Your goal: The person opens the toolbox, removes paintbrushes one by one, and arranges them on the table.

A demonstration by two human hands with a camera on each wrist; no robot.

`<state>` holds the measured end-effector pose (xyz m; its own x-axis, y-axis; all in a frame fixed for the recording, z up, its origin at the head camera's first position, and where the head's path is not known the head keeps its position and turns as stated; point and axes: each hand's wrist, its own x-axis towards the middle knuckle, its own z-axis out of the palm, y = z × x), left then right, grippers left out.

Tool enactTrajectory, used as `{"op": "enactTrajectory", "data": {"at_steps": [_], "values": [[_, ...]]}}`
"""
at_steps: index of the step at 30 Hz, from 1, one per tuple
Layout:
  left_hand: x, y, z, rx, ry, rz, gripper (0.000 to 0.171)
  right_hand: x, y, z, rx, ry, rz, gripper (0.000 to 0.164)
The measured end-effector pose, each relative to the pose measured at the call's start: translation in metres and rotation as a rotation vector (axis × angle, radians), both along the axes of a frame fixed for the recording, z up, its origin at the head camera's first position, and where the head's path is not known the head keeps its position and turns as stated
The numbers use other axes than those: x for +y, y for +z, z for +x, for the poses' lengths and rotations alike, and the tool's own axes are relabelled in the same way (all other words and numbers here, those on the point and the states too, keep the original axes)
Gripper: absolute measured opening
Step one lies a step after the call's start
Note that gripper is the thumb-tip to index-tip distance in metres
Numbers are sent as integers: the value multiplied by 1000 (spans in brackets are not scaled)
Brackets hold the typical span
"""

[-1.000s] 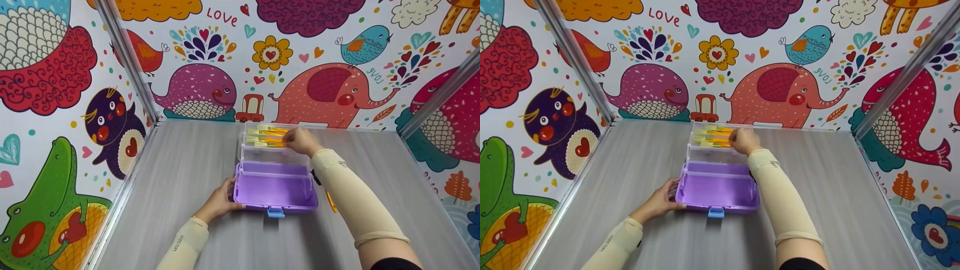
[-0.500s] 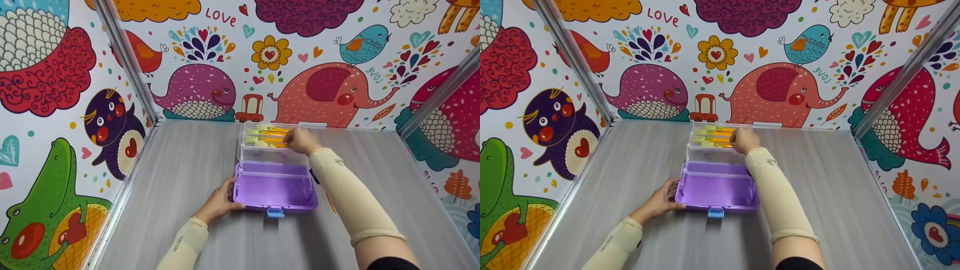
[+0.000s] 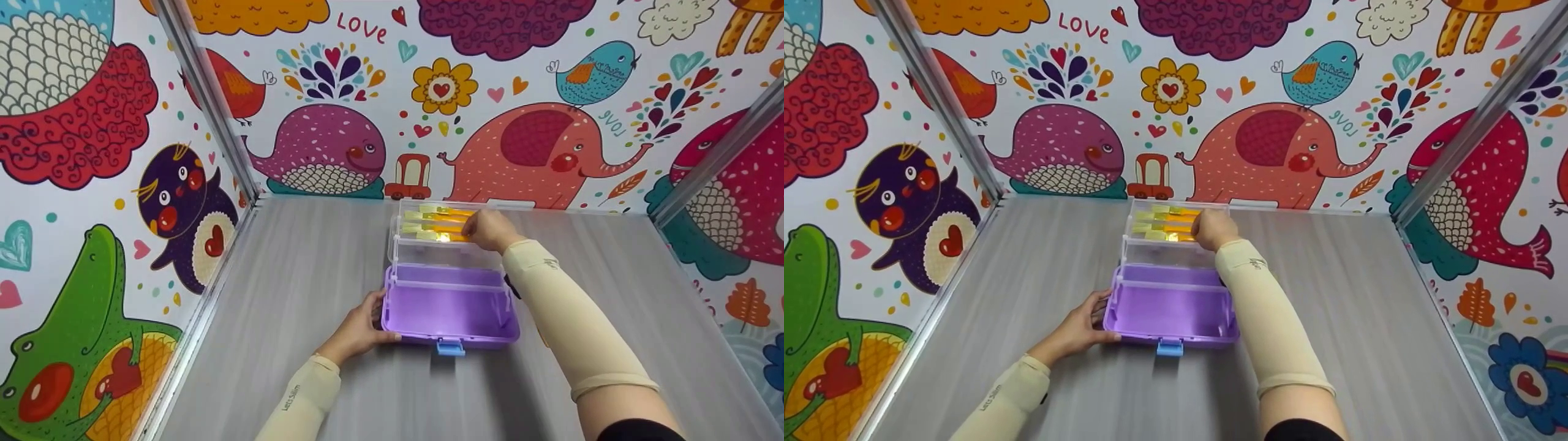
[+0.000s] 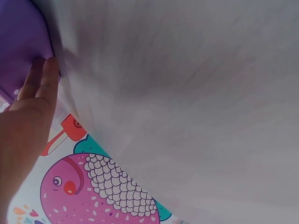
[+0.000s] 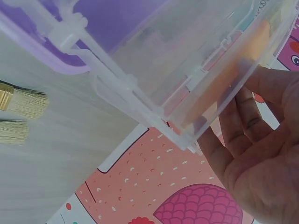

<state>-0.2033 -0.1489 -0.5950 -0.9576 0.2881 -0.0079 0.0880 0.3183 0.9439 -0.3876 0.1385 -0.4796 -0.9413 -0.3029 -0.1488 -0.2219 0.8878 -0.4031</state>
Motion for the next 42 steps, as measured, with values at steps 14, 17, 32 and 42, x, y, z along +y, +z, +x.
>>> {"op": "enactTrajectory", "data": {"at_steps": [14, 17, 32, 42], "values": [[0, -2, 0, -1, 4, -6, 98, -1, 0, 0, 20, 47, 9, 9], [1, -3, 0, 2, 3, -8, 98, 0, 0, -1, 17, 58, 7, 9], [1, -2, -1, 4, -14, 11, 96, 9, 0, 1, 35, 113, 9, 19], [0, -2, -1, 5, -7, -4, 96, 12, 9, 4, 122, 62, 3, 27]]}}
